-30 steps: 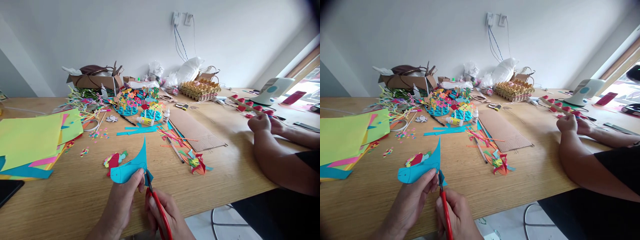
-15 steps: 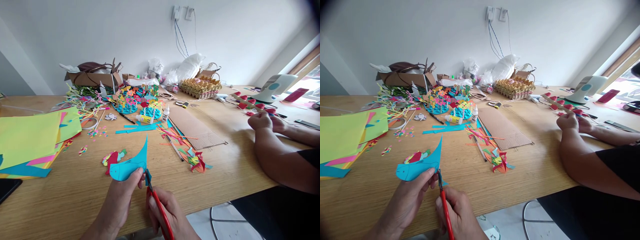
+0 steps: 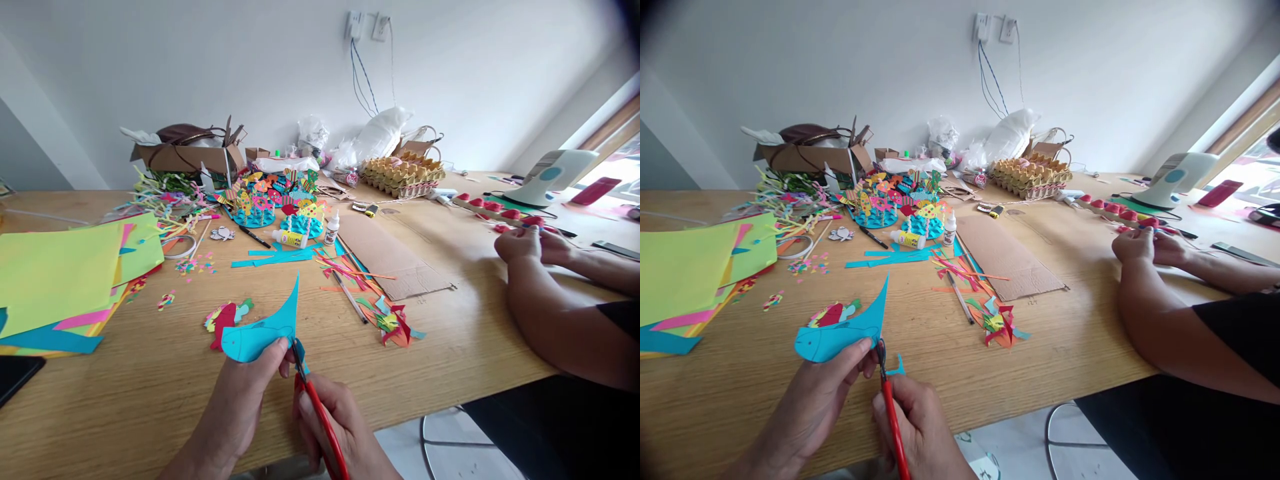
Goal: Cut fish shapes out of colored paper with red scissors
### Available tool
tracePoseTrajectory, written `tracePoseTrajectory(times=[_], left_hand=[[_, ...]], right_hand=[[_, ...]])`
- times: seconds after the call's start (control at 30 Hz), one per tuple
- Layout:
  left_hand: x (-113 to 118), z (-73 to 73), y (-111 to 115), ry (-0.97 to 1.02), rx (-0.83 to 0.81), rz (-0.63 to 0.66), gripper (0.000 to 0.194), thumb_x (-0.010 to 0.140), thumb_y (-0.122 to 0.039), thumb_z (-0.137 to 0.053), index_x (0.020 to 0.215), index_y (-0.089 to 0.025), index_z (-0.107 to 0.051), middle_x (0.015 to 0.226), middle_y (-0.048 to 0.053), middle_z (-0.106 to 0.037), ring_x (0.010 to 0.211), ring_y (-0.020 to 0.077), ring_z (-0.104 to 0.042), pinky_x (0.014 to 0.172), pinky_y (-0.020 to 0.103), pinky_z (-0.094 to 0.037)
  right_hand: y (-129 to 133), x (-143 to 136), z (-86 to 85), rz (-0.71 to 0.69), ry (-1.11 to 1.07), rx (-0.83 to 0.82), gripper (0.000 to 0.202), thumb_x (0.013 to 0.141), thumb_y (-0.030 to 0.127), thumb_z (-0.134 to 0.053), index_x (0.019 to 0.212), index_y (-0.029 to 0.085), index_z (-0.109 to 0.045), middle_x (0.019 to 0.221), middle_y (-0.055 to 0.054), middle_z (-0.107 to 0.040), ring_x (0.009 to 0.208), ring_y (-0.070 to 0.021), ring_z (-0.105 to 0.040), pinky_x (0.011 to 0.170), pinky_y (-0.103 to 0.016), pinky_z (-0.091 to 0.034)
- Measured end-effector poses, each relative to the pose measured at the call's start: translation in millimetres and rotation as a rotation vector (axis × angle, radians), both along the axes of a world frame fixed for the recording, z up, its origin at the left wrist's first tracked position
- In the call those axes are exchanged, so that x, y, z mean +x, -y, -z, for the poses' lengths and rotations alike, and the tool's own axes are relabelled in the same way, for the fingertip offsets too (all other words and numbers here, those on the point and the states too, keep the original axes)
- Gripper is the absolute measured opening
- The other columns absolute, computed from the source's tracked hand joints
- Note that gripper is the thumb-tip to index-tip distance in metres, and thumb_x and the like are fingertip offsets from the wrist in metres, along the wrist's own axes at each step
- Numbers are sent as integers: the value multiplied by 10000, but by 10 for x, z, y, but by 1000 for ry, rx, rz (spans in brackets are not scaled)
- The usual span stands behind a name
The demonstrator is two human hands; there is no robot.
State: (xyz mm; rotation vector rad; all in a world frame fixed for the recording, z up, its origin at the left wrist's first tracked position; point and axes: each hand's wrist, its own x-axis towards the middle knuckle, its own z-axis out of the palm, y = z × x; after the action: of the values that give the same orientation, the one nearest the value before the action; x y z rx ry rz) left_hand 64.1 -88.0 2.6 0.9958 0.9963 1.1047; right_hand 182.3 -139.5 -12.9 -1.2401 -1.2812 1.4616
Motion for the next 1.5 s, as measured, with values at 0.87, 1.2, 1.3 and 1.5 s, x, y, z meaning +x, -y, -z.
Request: tracePoseTrajectory(times=[0.87,1.2,1.3,1.5], left_hand=[[-44,-97,-35,43,-60,81,115,678,-248,-624,596,-168,-626,630,1,-625,599,153,-535,562,274,-448],[-113,-149,-96,52,-46,216,87,718,-217,-605,679,-172,-669,708,13,-639,640,148,-550,564,248,-454],[-138,-155,-115,53,-31,266,87,720,-208,-603,662,-179,-661,679,8,-632,633,149,-557,562,247,-458],[-148,-184,-137,9,-22,284,93,709,-216,-615,645,-177,-669,660,16,-654,593,148,-558,548,251,-461]], right_hand=[[32,67,138,-37,61,47,550,797,695,-349,569,195,-375,415,72,-296,386,-63,-253,365,-194,-178],[53,96,114,-31,107,69,528,824,647,-354,545,199,-362,422,56,-322,409,-75,-277,381,-202,-191],[40,114,113,-51,136,96,509,838,614,-358,538,203,-341,418,57,-321,406,-75,-277,382,-202,-197],[42,117,117,-75,172,110,435,880,502,-363,565,202,-342,425,60,-336,400,-72,-267,387,-200,-204]])
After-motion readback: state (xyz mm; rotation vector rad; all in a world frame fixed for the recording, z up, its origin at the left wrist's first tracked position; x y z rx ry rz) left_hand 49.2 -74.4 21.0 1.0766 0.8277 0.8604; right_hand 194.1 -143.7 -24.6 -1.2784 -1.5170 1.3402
